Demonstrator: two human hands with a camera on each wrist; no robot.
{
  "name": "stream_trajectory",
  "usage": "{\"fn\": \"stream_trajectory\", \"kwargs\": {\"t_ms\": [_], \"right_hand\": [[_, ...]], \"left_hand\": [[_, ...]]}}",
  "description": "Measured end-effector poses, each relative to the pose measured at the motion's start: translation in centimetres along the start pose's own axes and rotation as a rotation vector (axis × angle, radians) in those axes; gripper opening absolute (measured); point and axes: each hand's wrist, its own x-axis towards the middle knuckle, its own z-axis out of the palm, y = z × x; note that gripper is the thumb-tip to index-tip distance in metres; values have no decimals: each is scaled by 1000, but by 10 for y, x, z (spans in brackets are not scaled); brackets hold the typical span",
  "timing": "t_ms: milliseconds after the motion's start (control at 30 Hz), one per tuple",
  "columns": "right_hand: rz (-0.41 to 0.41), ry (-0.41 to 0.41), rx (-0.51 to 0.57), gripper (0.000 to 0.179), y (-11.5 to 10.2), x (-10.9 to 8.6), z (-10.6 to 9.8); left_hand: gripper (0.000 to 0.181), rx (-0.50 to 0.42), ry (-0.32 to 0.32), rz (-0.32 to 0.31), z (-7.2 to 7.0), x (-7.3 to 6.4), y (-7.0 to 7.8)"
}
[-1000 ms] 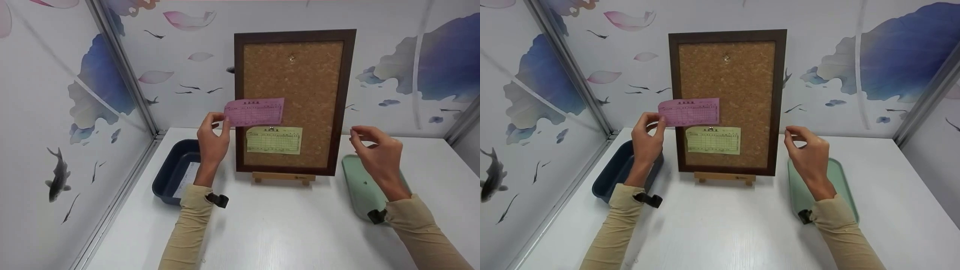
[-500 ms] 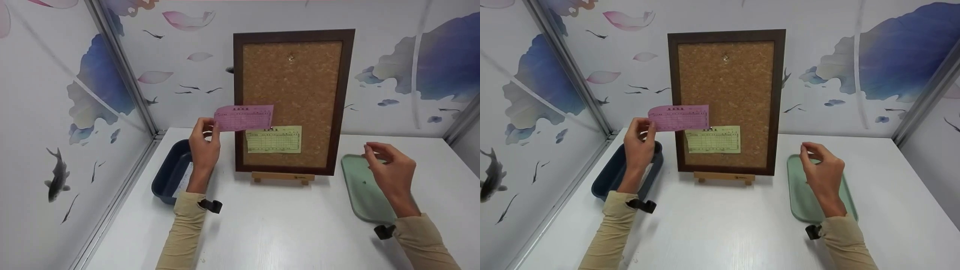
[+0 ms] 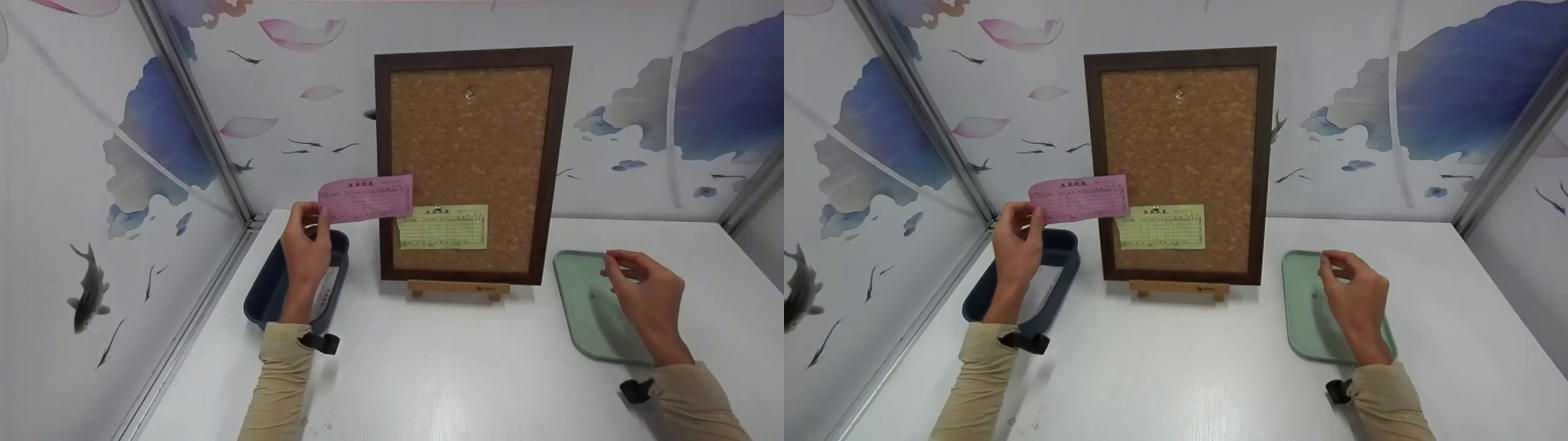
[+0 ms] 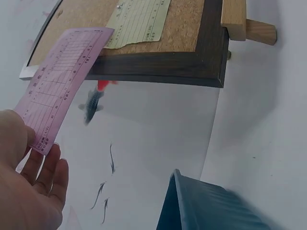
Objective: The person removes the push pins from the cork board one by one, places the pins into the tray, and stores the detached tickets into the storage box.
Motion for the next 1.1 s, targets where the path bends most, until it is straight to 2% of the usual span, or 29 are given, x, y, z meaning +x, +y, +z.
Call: {"fn": "stream_trajectory", "kwargs": {"t_ms": [167,433,733,1100], "right_hand": [[26,-29,-33,17,6,-2,-1],[45,-65,-77,17,14,-4,-3],[39,-170,-84,19,16,-3,-8],[63,-256,-133,24,20,-6,-9]], "left_hand": [[21,-7,3,-11,-15,-1,-9],[21,3,10,-46,-31,-1,-26],[22,59,15,-99,-40,3,-32],[24,223,-10,-112,-52,6,-39]]}}
